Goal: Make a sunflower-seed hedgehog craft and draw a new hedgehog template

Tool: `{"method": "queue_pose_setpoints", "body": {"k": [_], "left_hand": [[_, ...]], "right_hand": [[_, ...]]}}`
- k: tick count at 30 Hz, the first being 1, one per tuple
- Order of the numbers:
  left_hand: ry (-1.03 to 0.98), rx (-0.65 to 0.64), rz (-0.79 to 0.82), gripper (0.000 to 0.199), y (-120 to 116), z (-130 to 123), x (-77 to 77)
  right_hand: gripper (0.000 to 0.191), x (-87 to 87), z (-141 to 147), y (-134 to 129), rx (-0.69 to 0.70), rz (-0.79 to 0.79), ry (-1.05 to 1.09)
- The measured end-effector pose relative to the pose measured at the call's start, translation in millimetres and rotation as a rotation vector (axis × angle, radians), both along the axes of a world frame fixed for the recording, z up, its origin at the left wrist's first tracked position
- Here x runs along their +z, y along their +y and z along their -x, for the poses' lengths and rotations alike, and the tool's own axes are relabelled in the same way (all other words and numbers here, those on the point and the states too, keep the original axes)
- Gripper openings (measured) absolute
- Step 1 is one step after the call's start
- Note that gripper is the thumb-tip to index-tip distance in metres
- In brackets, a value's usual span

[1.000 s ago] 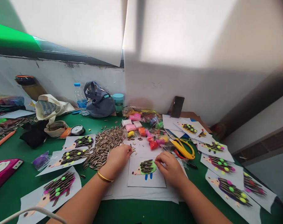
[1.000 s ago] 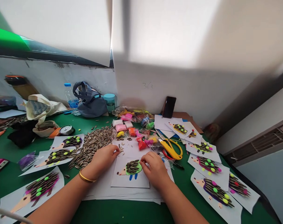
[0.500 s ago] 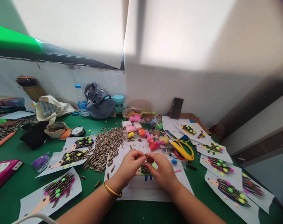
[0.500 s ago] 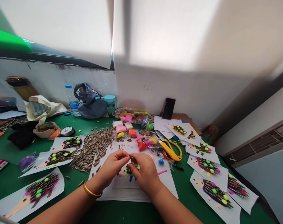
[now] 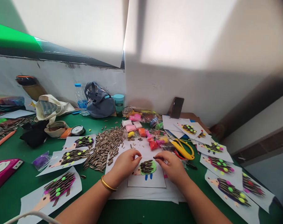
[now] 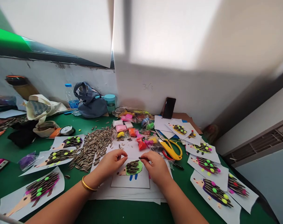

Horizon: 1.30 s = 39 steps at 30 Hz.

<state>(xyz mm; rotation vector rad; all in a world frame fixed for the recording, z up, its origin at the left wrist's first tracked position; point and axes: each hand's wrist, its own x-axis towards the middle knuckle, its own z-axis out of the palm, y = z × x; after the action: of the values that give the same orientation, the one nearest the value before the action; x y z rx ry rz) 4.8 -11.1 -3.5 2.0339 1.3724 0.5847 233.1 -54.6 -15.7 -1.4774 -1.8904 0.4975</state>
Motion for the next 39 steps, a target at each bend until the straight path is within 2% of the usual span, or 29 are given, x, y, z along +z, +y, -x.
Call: {"method": "queue_pose_setpoints", "body": {"k": [3, 6, 13, 19, 25, 34, 39], "left_hand": [[0.224, -0.013, -0.071, 0.019, 3, 5, -3.2], [0.297, -0.039, -0.061, 0.020, 3, 5, -2.9], [0.336, -0.047, -0.044, 0.020, 3, 3, 0.8], [0.333, -0.058, -0.064, 0.020, 4, 5, -2.3], [0.343, -0.062, -0.095, 0.020, 5, 5, -5.5], [0.352, -0.070, -0.085, 0.021, 3, 5, -3.2], [0.360, -0.053, -0.063, 0.021, 3, 4, -2.4]], "right_hand": [[0.014, -1.5, -8, -2, 0.033, 0.053, -0.105], [0.015, -2.5, -8, -4, 0.070, 0.072, -0.177], [0.013, -5.5, -1, -5, 0.118, 0.007, -0.285], [0.012, -7.0, 0, -6, 0.131, -0.007, -0.350], [0.013, -16.1, 1, -4, 0.151, -0.088, -0.372], [0.014, -17.6, 10, -6, 0.141, -0.193, -0.551], [0.014, -20.6, 9, -7, 0.132, -0.180, -0.517]]}}
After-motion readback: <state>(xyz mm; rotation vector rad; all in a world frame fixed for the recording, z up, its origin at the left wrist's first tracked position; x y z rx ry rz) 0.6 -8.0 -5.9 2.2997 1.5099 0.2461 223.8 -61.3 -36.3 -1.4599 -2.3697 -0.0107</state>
